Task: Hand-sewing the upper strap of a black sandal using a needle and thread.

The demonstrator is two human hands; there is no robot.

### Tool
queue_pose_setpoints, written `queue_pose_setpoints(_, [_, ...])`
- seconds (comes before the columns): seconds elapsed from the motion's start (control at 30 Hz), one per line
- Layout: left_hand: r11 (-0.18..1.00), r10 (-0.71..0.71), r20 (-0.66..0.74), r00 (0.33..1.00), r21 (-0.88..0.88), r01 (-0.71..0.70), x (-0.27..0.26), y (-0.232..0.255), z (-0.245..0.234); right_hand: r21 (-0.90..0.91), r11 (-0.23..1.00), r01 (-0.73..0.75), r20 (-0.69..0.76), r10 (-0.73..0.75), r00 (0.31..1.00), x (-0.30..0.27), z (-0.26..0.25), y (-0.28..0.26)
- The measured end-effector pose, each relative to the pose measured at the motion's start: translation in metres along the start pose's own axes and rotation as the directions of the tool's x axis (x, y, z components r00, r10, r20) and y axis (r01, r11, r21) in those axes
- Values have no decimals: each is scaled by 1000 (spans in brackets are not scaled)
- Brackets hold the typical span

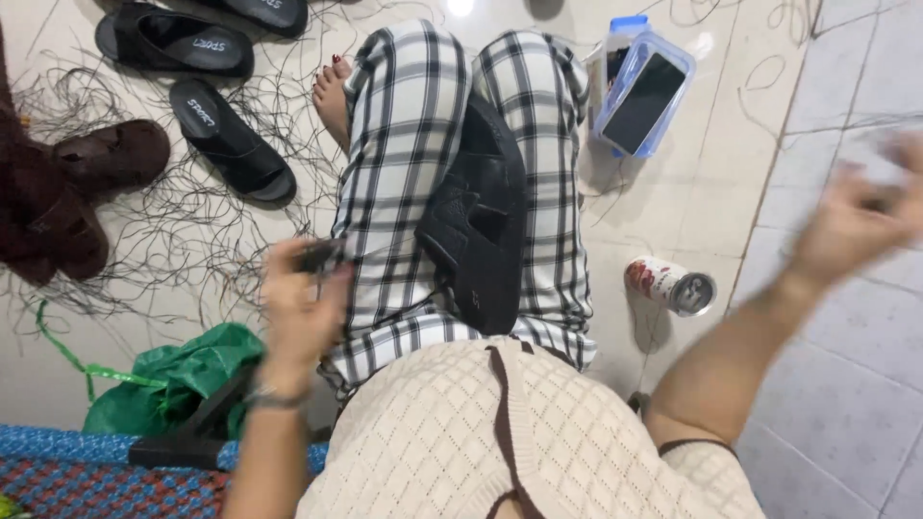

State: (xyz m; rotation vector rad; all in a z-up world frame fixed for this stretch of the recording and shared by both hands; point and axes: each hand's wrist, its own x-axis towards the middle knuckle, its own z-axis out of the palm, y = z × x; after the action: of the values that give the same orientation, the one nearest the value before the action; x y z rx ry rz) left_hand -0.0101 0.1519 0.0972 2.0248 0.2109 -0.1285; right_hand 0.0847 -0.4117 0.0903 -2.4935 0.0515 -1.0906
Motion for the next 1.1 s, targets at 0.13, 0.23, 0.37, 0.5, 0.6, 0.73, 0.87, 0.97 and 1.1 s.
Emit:
queue_pose_setpoints(0.13, [874,441,231,867,110,-474,-3,-1,43,645,651,-401,564,-51,824,-9,51,-169])
queue_pose_setpoints(0.23, [982,30,209,977,178,-68,-10,6,25,586,675,-448,751,-245,614,-5,64,-209])
queue_pose_setpoints(0.37, [811,-4,530,848,-494,313,-4,26,35,583,456,-673,805,-212,553,-24,83,-194])
queue_pose_setpoints(0.5, [930,313,62,948,181,-319,8,2,42,562,-309,-767,763,-164,625,-55,101,-182])
queue_pose_setpoints(0.6, [880,282,150,948,354,-317,-10,-32,41,564,-290,-773,784,-106,612,-54,105,-191])
queue_pose_setpoints(0.73, [963,214,318,924,93,-255,-46,-29,39,562,-178,-808,818,-28,575,-62,105,-209])
queue_pose_setpoints(0.87, [984,172,367,914,-98,-146,-39,-29,33,443,-145,-885,896,76,437,-47,109,-218])
queue_pose_setpoints(0.97, [989,129,381,916,-118,-90,-44,-43,32,416,-87,-905,906,122,405,-30,82,-230])
queue_pose_setpoints(1.1, [994,106,368,924,-76,-84,-46,-56,38,412,125,-902,894,136,427,-19,69,-238])
